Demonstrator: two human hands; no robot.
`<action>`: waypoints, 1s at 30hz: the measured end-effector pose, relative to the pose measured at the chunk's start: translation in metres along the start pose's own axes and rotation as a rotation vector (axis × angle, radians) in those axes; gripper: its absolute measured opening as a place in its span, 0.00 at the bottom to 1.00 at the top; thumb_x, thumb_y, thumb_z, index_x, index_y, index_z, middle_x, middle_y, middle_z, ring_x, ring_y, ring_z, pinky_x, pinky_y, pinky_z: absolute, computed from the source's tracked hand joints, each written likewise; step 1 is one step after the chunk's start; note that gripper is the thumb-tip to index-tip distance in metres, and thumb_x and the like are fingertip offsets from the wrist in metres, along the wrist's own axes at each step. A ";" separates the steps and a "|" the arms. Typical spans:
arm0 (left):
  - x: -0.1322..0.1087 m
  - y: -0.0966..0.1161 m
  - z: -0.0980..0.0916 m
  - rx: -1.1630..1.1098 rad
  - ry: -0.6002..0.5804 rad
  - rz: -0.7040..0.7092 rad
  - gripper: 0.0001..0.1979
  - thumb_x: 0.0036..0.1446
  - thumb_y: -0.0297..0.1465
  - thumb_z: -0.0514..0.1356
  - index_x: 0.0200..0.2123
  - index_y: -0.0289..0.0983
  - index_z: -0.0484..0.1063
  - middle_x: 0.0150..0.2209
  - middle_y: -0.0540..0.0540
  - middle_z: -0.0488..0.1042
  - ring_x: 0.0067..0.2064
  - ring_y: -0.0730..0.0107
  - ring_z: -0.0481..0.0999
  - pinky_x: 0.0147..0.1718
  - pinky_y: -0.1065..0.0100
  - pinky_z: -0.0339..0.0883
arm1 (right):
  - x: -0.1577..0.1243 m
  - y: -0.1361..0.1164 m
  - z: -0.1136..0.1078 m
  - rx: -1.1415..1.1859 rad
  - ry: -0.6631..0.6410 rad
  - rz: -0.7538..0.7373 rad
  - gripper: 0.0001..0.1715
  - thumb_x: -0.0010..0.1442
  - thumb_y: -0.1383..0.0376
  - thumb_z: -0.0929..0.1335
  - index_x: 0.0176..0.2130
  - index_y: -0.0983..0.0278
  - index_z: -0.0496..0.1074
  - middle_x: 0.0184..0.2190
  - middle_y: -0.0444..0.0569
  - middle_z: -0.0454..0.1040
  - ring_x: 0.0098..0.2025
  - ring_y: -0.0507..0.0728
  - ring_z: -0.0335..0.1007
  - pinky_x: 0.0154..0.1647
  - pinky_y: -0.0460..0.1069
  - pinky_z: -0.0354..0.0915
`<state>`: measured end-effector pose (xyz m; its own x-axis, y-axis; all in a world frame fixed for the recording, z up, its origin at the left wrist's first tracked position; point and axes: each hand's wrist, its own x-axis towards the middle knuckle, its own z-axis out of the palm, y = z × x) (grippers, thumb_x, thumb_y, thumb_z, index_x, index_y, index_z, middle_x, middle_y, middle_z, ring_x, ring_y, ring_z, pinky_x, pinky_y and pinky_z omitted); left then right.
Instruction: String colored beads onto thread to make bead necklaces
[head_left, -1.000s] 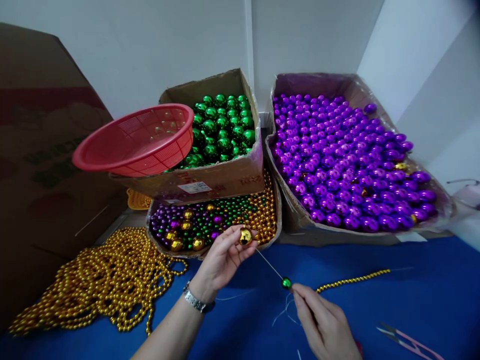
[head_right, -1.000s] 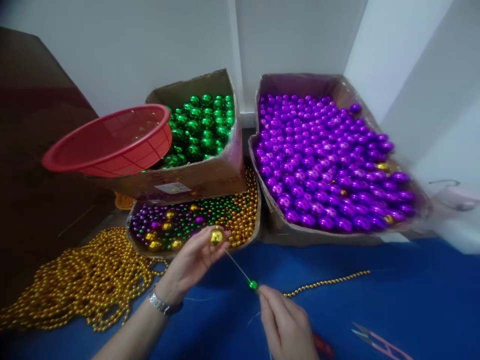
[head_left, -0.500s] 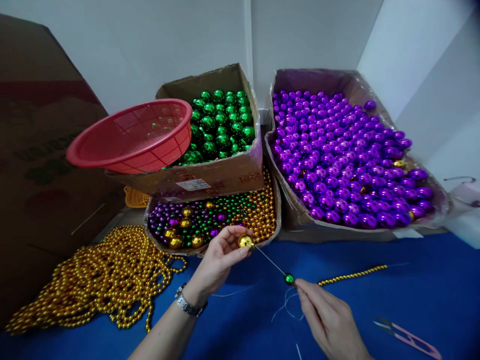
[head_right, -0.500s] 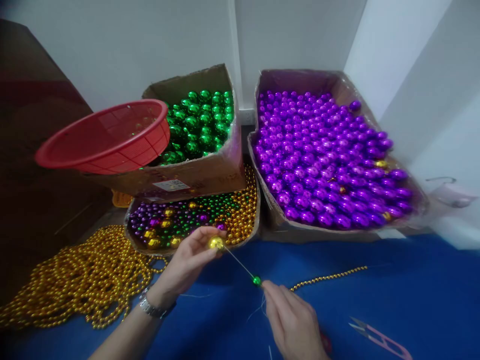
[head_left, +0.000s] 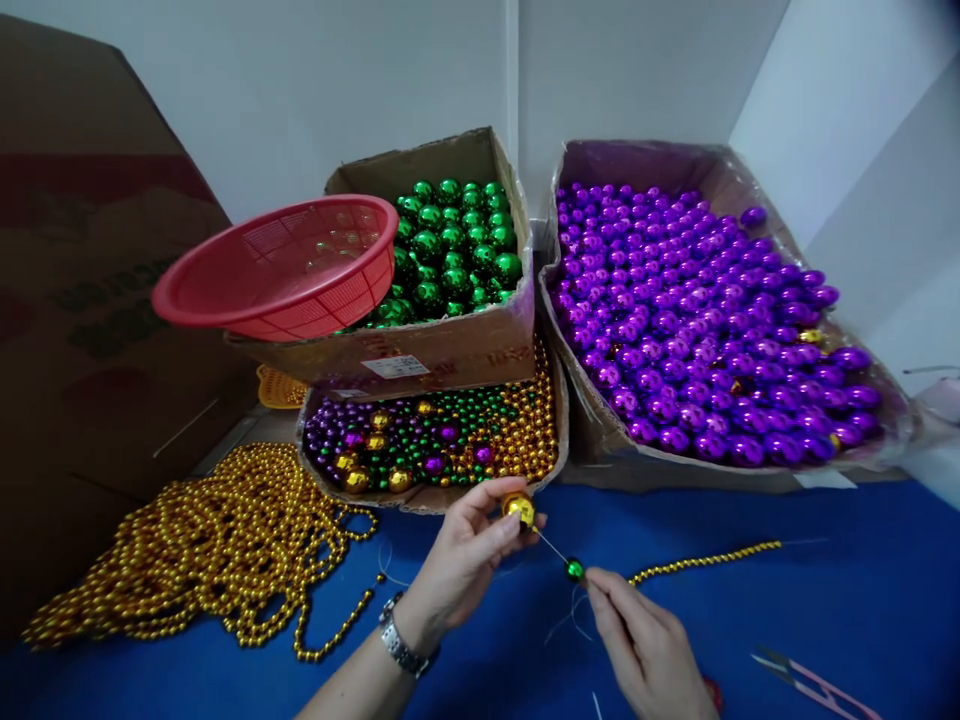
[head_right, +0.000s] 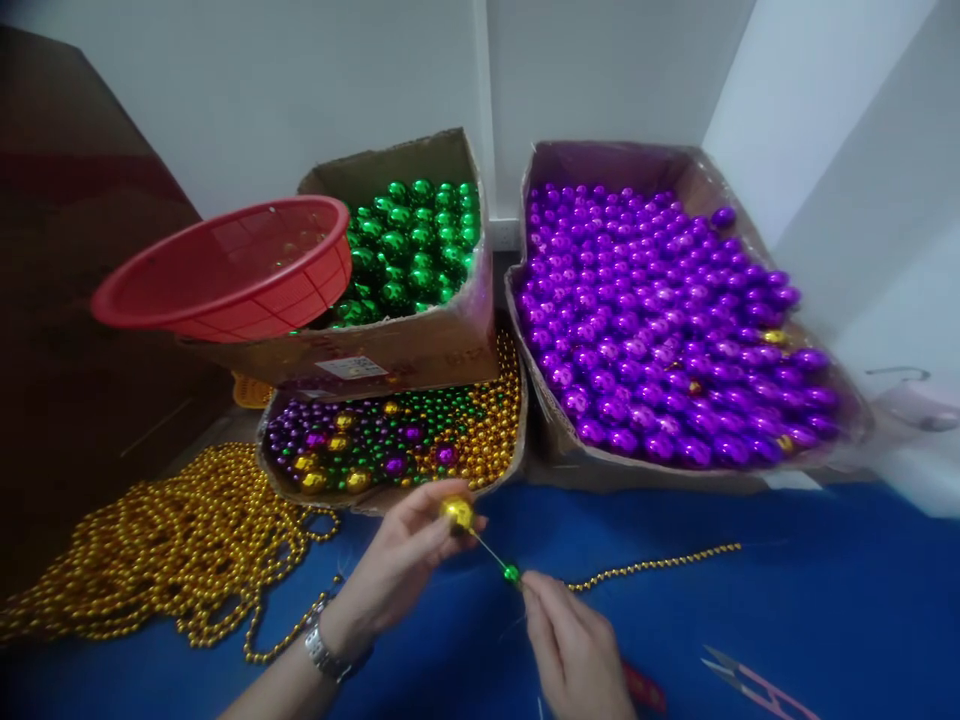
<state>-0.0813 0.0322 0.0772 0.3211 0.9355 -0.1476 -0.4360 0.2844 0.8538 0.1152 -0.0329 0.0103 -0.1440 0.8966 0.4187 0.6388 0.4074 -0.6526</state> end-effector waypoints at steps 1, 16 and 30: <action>-0.002 0.000 0.001 -0.012 0.010 -0.004 0.17 0.51 0.29 0.64 0.46 0.38 0.71 0.44 0.43 0.72 0.45 0.58 0.75 0.44 0.60 0.67 | -0.001 0.002 0.002 -0.009 0.006 0.000 0.14 0.66 0.65 0.58 0.45 0.63 0.69 0.38 0.50 0.78 0.39 0.54 0.76 0.38 0.44 0.71; -0.011 -0.006 0.002 0.039 0.085 0.105 0.17 0.49 0.27 0.66 0.43 0.38 0.69 0.45 0.43 0.71 0.42 0.61 0.76 0.40 0.62 0.70 | -0.006 0.000 0.005 0.016 0.046 -0.018 0.14 0.65 0.63 0.59 0.45 0.62 0.71 0.38 0.50 0.78 0.39 0.55 0.77 0.40 0.44 0.71; -0.014 -0.008 -0.004 -0.066 0.070 0.035 0.16 0.50 0.26 0.65 0.43 0.36 0.68 0.46 0.42 0.69 0.41 0.61 0.76 0.39 0.64 0.70 | -0.007 0.000 0.003 0.040 -0.048 -0.014 0.13 0.64 0.66 0.60 0.46 0.62 0.69 0.39 0.49 0.77 0.40 0.54 0.76 0.41 0.43 0.70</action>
<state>-0.0859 0.0173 0.0702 0.2460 0.9569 -0.1546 -0.5009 0.2621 0.8249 0.1138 -0.0384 0.0050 -0.1895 0.8979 0.3973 0.6057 0.4254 -0.6724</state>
